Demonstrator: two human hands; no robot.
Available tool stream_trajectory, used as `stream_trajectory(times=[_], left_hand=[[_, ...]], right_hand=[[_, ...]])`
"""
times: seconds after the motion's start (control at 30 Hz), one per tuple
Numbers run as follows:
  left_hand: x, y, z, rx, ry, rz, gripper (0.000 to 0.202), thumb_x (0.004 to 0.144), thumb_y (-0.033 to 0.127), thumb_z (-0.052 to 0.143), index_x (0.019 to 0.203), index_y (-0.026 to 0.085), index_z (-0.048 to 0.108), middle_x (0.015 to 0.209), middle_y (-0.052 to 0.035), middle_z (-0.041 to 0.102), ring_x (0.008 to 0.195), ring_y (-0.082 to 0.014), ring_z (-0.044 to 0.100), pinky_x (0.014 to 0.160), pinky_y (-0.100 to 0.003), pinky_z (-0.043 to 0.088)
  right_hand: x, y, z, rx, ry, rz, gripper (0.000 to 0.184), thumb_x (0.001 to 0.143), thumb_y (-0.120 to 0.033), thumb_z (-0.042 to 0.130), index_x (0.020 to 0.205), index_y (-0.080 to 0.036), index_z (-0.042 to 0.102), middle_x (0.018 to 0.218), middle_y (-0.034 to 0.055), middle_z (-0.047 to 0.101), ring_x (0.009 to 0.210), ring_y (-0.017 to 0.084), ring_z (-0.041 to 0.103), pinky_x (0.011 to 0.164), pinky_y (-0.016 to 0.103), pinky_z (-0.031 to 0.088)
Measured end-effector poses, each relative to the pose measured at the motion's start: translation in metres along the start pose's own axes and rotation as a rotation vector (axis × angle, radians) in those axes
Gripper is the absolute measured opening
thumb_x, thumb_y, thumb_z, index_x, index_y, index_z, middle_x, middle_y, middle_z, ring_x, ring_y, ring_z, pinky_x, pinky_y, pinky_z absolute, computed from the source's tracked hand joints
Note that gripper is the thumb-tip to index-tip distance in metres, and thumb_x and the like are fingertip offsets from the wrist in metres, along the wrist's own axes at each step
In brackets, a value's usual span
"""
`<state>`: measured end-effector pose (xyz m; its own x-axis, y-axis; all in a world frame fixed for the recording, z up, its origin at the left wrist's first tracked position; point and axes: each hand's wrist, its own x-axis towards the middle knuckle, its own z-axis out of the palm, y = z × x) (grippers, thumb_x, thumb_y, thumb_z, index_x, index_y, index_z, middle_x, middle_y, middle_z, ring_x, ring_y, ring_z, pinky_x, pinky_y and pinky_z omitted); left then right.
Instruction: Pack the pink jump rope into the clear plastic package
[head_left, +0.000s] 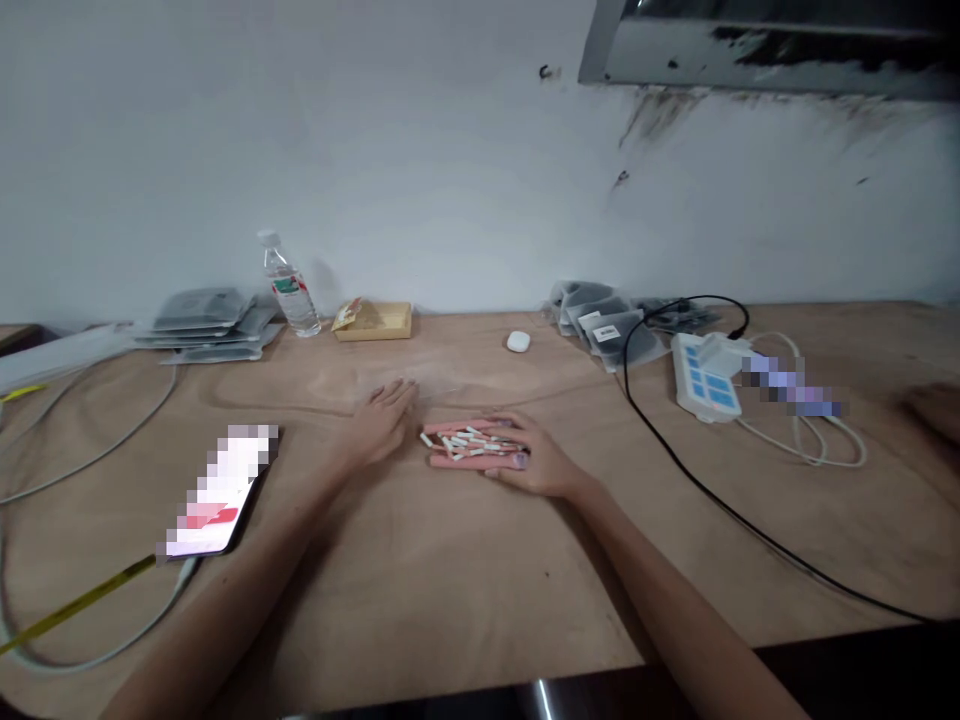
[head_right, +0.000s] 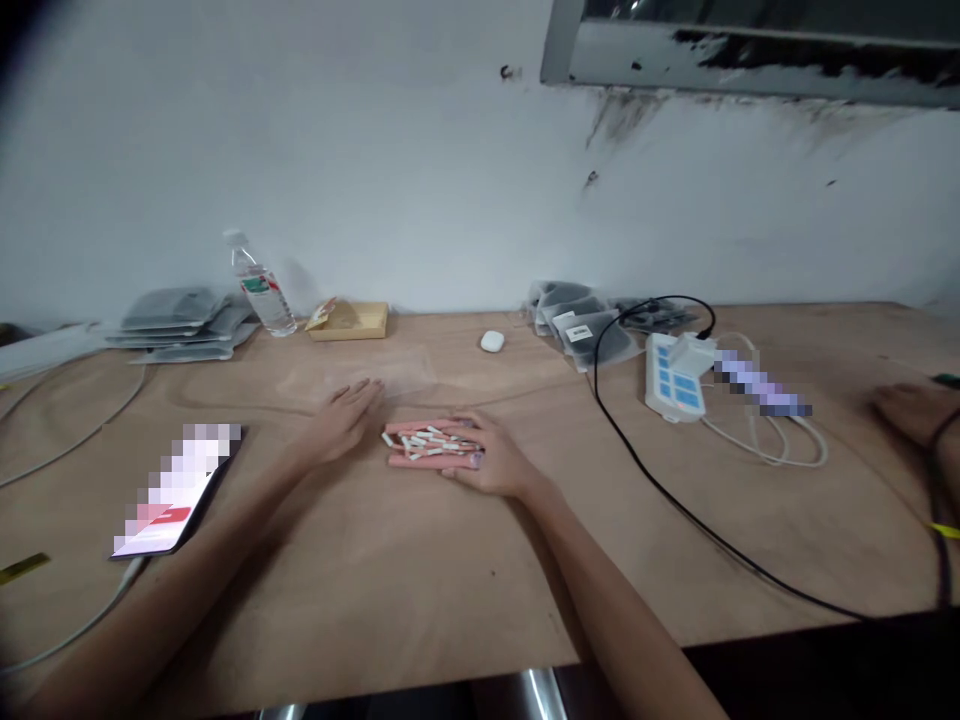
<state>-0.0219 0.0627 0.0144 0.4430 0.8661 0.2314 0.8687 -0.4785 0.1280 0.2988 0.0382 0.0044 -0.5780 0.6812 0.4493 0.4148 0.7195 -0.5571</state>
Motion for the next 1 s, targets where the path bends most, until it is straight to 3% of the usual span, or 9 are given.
stream_trajectory(times=[0.17, 0.3, 0.37, 0.47, 0.57, 0.67, 0.87, 1.0], left_hand=[[0.021, 0.008, 0.003, -0.060, -0.035, 0.049, 0.051, 0.105, 0.033, 0.027, 0.150, 0.018, 0.045, 0.160, -0.0095, 0.041, 0.151, -0.0229, 0.032, 0.121, -0.046, 0.029], [0.023, 0.022, 0.001, -0.169, 0.199, 0.039, 0.050, 0.105, 0.037, 0.028, 0.138, 0.015, 0.058, 0.155, -0.0102, 0.047, 0.153, -0.0230, 0.026, 0.122, -0.045, 0.029], [0.013, 0.030, -0.002, -0.224, 0.288, 0.036, 0.047, 0.104, 0.035, 0.029, 0.130, 0.015, 0.063, 0.145, -0.0101, 0.058, 0.150, -0.0232, 0.034, 0.121, -0.045, 0.033], [-0.011, 0.040, -0.006, -0.263, 0.212, 0.104, 0.042, 0.101, 0.034, 0.036, 0.130, 0.017, 0.061, 0.136, -0.0105, 0.064, 0.138, -0.0247, 0.049, 0.116, -0.046, 0.039], [-0.032, 0.045, -0.002, -0.260, 0.115, 0.055, 0.046, 0.097, 0.040, 0.046, 0.136, 0.018, 0.055, 0.139, -0.0114, 0.060, 0.131, -0.0276, 0.054, 0.112, -0.047, 0.043], [-0.041, 0.046, 0.006, -0.251, 0.068, 0.003, 0.051, 0.097, 0.044, 0.048, 0.139, 0.015, 0.051, 0.142, -0.0139, 0.057, 0.134, -0.0302, 0.051, 0.112, -0.050, 0.042], [-0.042, 0.042, 0.014, -0.209, 0.041, 0.081, 0.076, 0.089, 0.058, 0.061, 0.148, 0.014, 0.041, 0.153, -0.0166, 0.048, 0.146, -0.0327, 0.038, 0.121, -0.051, 0.031], [-0.043, 0.043, 0.013, -0.215, 0.027, 0.072, 0.080, 0.088, 0.055, 0.062, 0.153, 0.017, 0.035, 0.155, -0.0163, 0.045, 0.148, -0.0320, 0.036, 0.121, -0.051, 0.032]], right_hand=[[0.018, -0.021, 0.027, -0.023, -0.072, -0.034, 0.063, 0.083, -0.038, 0.075, 0.141, -0.026, 0.055, 0.144, 0.0134, 0.052, 0.134, 0.032, 0.051, 0.110, 0.051, 0.045], [0.028, -0.032, 0.036, -0.091, -0.119, -0.032, 0.072, 0.082, -0.040, 0.073, 0.147, -0.025, 0.045, 0.149, 0.0140, 0.049, 0.140, 0.034, 0.044, 0.115, 0.055, 0.039], [0.029, -0.033, 0.039, -0.109, -0.109, 0.000, 0.080, 0.084, -0.046, 0.072, 0.152, -0.022, 0.038, 0.154, 0.0165, 0.044, 0.143, 0.035, 0.040, 0.116, 0.056, 0.036], [0.027, -0.032, 0.040, -0.103, -0.099, 0.045, 0.087, 0.088, -0.055, 0.068, 0.157, -0.020, 0.028, 0.158, 0.0190, 0.038, 0.146, 0.036, 0.037, 0.117, 0.057, 0.035], [0.023, -0.029, 0.033, -0.087, -0.096, 0.066, 0.086, 0.090, -0.058, 0.065, 0.159, -0.023, 0.026, 0.160, 0.0171, 0.037, 0.147, 0.035, 0.036, 0.117, 0.057, 0.035], [0.017, -0.022, 0.021, -0.073, -0.126, 0.058, 0.085, 0.091, -0.057, 0.065, 0.158, -0.023, 0.027, 0.160, 0.0168, 0.038, 0.145, 0.035, 0.039, 0.117, 0.056, 0.036], [0.010, -0.008, 0.000, -0.009, -0.142, 0.025, 0.084, 0.082, -0.057, 0.075, 0.151, -0.024, 0.042, 0.153, 0.0155, 0.049, 0.139, 0.035, 0.048, 0.113, 0.055, 0.041], [0.013, -0.012, -0.006, 0.041, -0.126, 0.022, 0.079, 0.082, -0.055, 0.075, 0.150, -0.028, 0.044, 0.149, 0.0119, 0.054, 0.134, 0.034, 0.053, 0.110, 0.053, 0.044]])
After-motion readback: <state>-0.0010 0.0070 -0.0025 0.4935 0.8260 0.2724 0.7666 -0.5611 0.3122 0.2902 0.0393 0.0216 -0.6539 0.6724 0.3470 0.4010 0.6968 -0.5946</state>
